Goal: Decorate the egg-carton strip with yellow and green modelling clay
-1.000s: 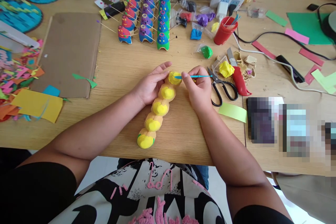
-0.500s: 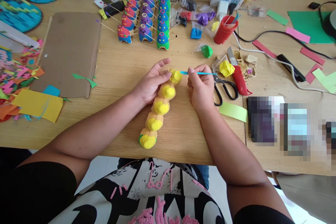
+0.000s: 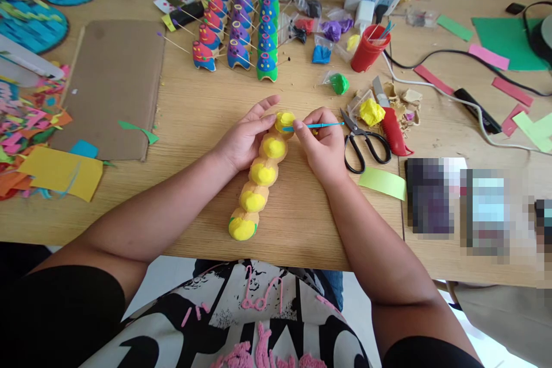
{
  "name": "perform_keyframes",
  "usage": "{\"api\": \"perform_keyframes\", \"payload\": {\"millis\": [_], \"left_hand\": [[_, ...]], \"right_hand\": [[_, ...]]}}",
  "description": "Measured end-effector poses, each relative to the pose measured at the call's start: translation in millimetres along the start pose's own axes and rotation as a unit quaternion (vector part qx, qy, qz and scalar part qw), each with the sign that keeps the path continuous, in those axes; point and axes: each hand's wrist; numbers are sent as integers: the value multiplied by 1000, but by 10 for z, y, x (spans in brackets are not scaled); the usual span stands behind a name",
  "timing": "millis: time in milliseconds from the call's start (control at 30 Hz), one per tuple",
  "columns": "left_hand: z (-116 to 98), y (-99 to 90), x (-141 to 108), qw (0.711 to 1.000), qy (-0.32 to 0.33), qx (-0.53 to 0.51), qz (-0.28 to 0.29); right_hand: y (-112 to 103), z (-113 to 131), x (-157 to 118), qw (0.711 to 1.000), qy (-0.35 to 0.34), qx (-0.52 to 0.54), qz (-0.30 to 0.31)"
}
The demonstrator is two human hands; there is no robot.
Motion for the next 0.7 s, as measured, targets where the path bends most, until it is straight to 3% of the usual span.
{"api": "perform_keyframes", "payload": {"millis": [233, 400, 533, 700], "left_hand": [[-7, -9, 17, 1000, 21, 1, 14], [29, -5, 27, 992, 97, 76, -7], [70, -29, 51, 979, 165, 122, -6], [129, -78, 95, 965, 208, 162, 10]], "right_hand": [[-16, 47, 10, 997, -30, -74, -11], [-50, 17, 35, 994, -25, -103, -4], [-54, -8, 33, 998, -8, -66, -2], [-23, -19, 21, 998, 4, -59, -9]]}}
Point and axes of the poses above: each hand's wrist, its own x-axis towards the middle knuckle, its own y-axis out of the palm, z = x × y, and after that the axes turned 5 degrees about -z, right-handed
